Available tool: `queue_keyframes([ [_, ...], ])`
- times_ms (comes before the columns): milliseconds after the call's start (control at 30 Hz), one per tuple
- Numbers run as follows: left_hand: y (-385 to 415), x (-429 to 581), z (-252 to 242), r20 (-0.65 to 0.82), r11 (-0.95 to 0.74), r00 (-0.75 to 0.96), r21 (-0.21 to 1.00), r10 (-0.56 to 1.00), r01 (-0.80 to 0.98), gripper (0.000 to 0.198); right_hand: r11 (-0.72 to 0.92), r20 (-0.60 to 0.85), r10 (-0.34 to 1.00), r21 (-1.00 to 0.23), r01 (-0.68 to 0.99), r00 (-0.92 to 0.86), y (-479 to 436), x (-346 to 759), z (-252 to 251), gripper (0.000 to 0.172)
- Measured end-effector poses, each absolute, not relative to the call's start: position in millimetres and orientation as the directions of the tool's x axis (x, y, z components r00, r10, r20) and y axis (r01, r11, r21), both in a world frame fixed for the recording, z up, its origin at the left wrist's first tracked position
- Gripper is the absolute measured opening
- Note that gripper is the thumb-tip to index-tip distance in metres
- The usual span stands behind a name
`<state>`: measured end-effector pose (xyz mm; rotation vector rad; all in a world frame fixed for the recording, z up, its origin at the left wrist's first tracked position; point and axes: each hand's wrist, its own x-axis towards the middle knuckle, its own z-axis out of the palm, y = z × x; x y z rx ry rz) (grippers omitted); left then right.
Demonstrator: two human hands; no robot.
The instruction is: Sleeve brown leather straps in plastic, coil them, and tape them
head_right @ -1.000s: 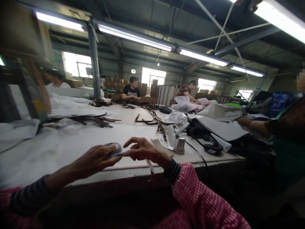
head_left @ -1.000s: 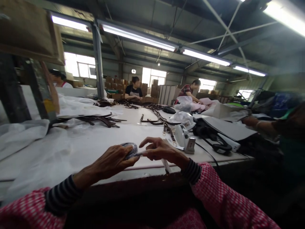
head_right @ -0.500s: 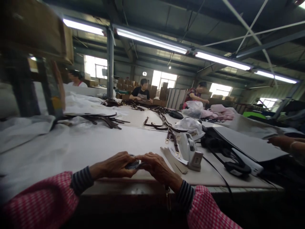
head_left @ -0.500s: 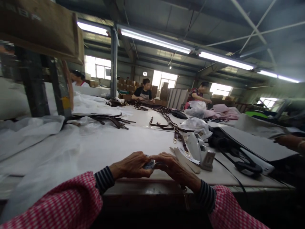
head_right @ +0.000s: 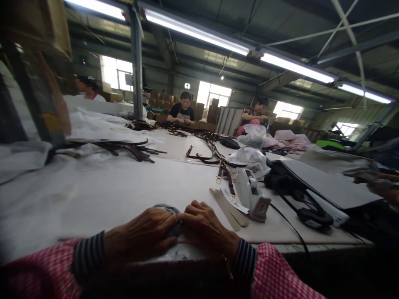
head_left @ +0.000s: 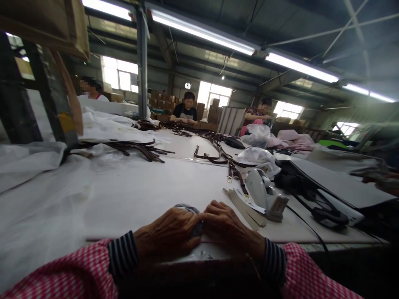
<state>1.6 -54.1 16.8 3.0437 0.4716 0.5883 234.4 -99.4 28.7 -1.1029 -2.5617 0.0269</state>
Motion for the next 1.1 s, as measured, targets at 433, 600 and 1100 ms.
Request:
queue_keyframes([
  [433, -62, -5, 7, 0.5, -0.896, 0.811, -0.141, 0.303, 0.422, 0.018, 0.681, 0.243, 0.716, -0.042, 0.731, -0.654, -98, 228, 27, 0.012],
  [600, -57, -16, 23, 0.36, -0.885, 0.808, 0.203, 0.466, 0.42, 0.027, 0.707, 0.156, 0.703, -0.04, 0.706, -0.694, -94, 225, 46, 0.012],
  [1100, 6, -45, 58, 0.19, -0.876, 0.889, 0.344, 0.417, 0.338, 0.045, 0.691, 0.196, 0.713, -0.033, 0.722, -0.674, -50, 193, 32, 0.015],
])
